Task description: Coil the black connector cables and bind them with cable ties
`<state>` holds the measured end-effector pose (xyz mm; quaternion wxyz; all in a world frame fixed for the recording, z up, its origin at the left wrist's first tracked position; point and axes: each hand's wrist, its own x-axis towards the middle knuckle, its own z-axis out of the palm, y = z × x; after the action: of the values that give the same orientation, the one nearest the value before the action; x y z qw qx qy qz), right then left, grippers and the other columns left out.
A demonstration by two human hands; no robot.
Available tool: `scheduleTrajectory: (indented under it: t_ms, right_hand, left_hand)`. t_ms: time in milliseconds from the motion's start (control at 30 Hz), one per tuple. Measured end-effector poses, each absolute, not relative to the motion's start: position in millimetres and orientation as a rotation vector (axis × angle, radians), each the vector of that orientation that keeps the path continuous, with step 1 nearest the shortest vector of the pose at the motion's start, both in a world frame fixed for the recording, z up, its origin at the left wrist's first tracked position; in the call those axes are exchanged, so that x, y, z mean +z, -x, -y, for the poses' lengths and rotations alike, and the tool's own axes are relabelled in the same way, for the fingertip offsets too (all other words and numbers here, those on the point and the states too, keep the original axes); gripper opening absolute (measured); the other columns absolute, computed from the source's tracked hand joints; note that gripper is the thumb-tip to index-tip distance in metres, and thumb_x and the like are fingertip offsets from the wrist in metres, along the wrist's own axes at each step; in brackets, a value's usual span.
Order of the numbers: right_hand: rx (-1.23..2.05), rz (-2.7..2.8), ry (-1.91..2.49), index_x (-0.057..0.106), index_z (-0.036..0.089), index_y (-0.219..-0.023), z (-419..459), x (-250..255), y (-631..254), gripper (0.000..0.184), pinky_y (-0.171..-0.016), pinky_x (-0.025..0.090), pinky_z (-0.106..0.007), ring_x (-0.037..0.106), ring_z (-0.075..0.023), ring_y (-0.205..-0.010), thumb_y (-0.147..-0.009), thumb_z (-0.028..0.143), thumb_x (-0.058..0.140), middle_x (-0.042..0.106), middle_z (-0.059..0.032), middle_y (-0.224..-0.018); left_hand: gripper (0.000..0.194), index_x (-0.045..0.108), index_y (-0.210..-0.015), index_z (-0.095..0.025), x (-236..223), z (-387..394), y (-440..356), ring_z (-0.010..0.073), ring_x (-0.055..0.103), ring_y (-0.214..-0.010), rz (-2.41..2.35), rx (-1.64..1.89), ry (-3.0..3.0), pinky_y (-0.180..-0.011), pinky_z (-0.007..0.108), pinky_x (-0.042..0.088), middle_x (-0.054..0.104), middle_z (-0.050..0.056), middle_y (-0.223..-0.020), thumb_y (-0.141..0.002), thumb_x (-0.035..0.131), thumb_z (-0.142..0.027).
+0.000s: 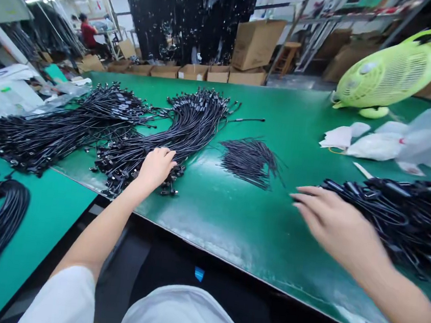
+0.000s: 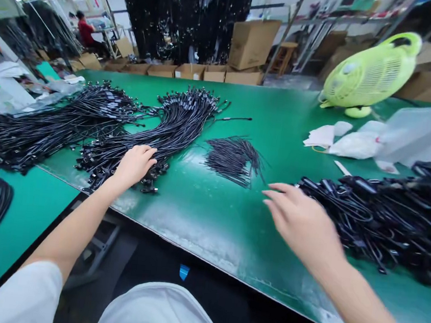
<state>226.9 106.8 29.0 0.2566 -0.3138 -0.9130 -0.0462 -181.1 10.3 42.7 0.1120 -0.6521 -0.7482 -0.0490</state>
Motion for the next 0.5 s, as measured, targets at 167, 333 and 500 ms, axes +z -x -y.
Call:
scheduleTrajectory:
  t_ms: [167,333,500]
  right_hand:
    - [0.107,2.732,0.710,0.064,0.019,-0.113,-103.1,26.7,-117.7,0.031,-0.082,0.055,-0.037,0.066,-0.0217,-0.097,-0.098,0.027,0.038,0.062,-0.0101,-0.123]
    - [0.026,2.801,0.791,0.034,0.015,-0.146,-140.4,37.4,-9.1,0.052,-0.091,0.049,-0.032,0.054,-0.0227,-0.120,-0.095,0.018,0.043,0.041,-0.0158,-0.147]
    - [-0.024,2.889,0.814,0.064,0.010,-0.107,-169.1,49.1,40.9,0.024,-0.077,0.046,-0.030,0.063,-0.0221,-0.092,-0.093,0.022,0.049,0.062,-0.0163,-0.106]
  left_hand:
    - [0.034,0.066,-0.115,-0.013,40.4,-50.7,196.0,0.0305,0.052,-0.108,2.252,-0.147,2.032,-0.092,0.042,0.042,0.061,0.017,-0.115,-0.093,0.049,-0.032]
    - [0.034,0.064,-0.119,-0.016,39.1,-48.6,205.5,0.0250,0.055,-0.107,2.239,-0.226,2.079,-0.095,0.036,0.043,0.064,0.012,-0.115,-0.092,0.052,-0.034]
    - [0.033,0.072,-0.095,-0.016,47.2,-14.3,244.9,0.0256,0.057,-0.114,2.284,-0.273,2.004,-0.103,0.042,0.039,0.066,0.012,-0.120,-0.095,0.044,-0.033]
